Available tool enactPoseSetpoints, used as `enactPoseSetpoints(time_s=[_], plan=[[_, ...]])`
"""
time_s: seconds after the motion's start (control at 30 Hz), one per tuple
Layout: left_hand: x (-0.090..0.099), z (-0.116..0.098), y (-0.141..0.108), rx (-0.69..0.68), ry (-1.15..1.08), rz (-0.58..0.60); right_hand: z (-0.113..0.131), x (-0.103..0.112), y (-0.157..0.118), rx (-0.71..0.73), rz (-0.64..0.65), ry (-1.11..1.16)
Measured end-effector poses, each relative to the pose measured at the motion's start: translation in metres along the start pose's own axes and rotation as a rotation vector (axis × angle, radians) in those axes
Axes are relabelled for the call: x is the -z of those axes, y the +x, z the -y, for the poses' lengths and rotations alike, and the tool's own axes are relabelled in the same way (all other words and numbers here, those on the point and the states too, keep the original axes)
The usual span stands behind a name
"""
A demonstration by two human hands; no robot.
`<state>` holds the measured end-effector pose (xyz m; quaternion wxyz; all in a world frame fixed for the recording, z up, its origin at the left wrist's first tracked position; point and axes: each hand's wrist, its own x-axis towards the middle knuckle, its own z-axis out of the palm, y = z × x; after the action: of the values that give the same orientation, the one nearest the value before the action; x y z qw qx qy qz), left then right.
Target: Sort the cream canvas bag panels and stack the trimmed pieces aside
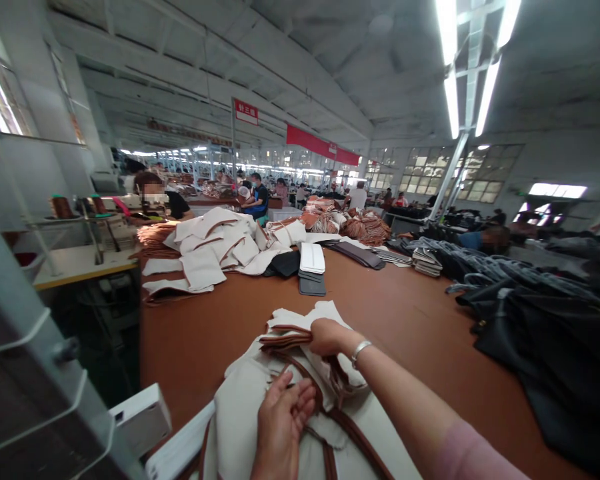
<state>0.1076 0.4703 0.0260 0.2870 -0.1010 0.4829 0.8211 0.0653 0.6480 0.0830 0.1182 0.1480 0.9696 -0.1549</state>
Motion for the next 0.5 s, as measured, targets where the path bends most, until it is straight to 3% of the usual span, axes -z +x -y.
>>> enactPoseSetpoints(time_s=[0.13, 0.27, 0.4, 0.5], plan=[[0.022, -0.011, 0.01, -0.158, 0.216, -0.03, -0.067, 0.028, -0.029, -0.128, -0.161, 0.258], [0.041, -0.026, 0.053, -0.456, 0.717, 0.0, -0.137, 0.054, -0.093, -0.217, -0.349, 0.381], [0.039, -0.036, 0.102, -0.661, 1.112, 0.18, -0.187, 0.064, -0.156, -0.31, -0.474, 0.381], [0.034, -0.037, 0.131, -0.757, 1.323, 0.358, -0.208, 0.072, -0.181, -0.374, -0.544, 0.302]])
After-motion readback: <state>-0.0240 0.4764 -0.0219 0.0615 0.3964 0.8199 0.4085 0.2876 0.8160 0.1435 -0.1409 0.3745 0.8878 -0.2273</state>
